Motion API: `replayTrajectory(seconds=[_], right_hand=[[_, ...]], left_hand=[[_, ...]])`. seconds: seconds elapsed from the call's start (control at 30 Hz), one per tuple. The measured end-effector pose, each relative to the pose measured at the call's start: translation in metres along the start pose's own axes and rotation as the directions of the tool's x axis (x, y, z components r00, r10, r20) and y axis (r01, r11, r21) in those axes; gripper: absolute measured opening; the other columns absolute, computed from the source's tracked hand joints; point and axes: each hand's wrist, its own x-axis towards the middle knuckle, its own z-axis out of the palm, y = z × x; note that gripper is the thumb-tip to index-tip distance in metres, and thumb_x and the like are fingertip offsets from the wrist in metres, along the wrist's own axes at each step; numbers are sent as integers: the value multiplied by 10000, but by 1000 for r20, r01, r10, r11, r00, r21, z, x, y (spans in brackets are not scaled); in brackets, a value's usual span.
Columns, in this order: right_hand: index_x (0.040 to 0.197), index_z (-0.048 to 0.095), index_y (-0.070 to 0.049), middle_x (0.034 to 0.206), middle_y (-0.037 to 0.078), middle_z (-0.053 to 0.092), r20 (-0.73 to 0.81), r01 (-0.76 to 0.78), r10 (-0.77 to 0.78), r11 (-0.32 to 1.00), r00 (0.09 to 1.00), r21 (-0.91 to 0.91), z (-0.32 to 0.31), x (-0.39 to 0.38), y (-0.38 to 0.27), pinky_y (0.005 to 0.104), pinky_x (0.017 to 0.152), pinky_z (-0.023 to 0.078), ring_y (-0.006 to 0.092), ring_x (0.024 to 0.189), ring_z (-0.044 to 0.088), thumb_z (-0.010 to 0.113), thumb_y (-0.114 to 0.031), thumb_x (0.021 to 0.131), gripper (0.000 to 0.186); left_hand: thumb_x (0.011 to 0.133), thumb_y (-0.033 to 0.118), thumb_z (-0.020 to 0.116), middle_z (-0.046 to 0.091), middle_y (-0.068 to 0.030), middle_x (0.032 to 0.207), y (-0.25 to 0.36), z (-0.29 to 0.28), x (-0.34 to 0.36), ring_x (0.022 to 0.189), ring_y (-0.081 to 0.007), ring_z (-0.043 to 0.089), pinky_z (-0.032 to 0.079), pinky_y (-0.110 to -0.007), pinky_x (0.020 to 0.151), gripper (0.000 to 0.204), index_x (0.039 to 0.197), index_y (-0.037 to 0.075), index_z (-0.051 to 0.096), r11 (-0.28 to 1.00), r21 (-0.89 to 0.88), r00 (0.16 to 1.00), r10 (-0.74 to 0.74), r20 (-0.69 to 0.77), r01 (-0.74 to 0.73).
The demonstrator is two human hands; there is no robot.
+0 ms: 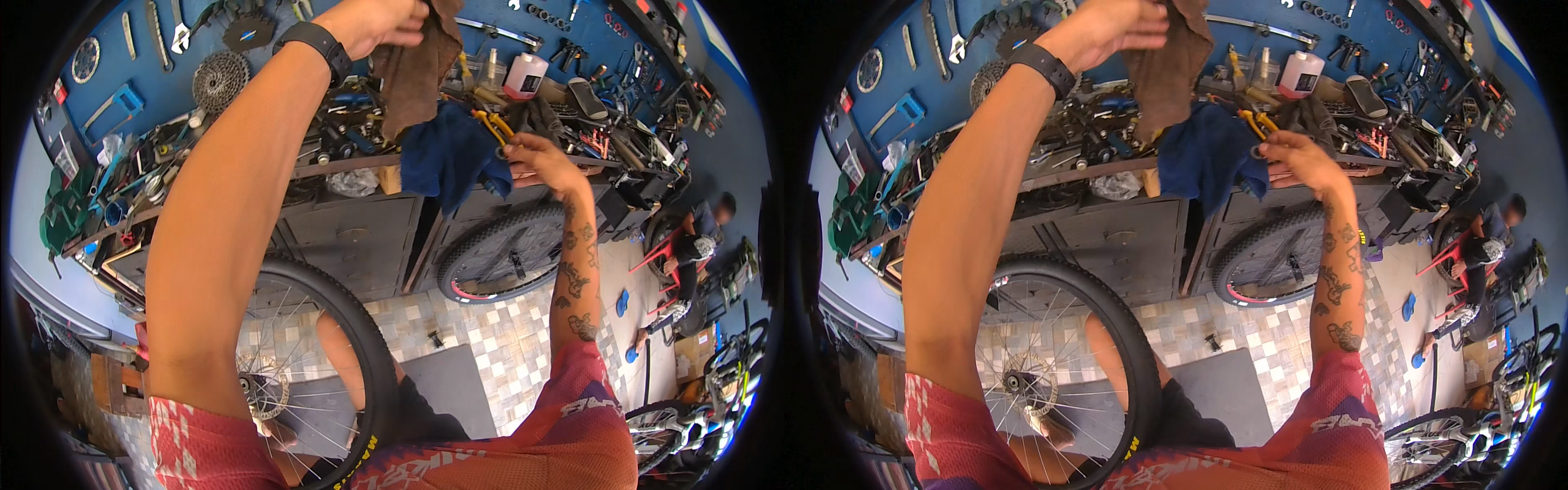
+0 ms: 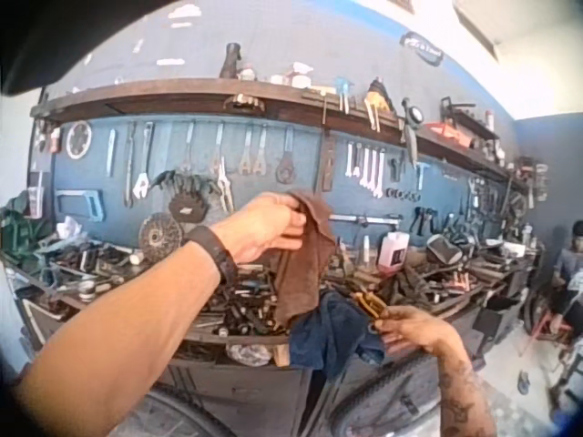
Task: The person cleans and lubricates a bicycle wheel hub. They wipe the hub with a cloth, apply lubricant from a bottle, and use a screwdriver to adjust internal components. The person repeatedly wipes the hub and axle with cloths and uses a wrench to tighten parts.
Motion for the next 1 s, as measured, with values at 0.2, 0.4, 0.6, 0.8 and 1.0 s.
replayTrajectory(seconds=[0.2,0.4,0.6,0.8,1.0], right_hand=[[1114,726,-68,969,-12,707,-73,211,-222,968,972,-134,-6,32,32,259,811,498,73,873,631,700,-346,991,305],[1025,740,-43,1047,59,731,-348,613,-538,775,768,153,-7,82,-94,296,902,503,151,952,661,716,-328,974,290],[973,731,48,851,55,700,-291,809,-755,560,588,180,44,25,-234,299,748,493,127,801,620,641,-296,1021,358],[990,698,-16,858,26,659,-235,892,-896,419,377,-171,122,-69,-236,289,673,483,110,775,608,661,-282,1017,270],[941,576,-42,824,-47,492,-82,735,-738,643,669,214,214,-112,-167,232,713,367,58,796,472,630,-310,1036,290]], left_hand=[[930,157,700,770,-233,1020,-35,29,-85,991,-378,755,581,-440,886,286,1156,-13,748,443,889,991,109,72,-113],[920,376,769,755,-251,1086,-36,38,-110,1021,-392,741,575,-434,911,563,1309,-21,679,728,685,1000,25,20,-31],[907,472,794,764,-210,1044,21,44,-95,960,-283,750,577,-373,870,694,1258,-114,672,964,187,959,224,-175,-191],[1020,269,703,723,-64,975,68,15,-196,902,-140,703,585,-286,819,301,1096,-23,700,977,207,968,100,-230,-51],[1075,258,594,735,-91,1066,56,-11,-384,910,-146,708,585,-293,798,290,1196,0,649,829,-532,767,-450,-458,170]])
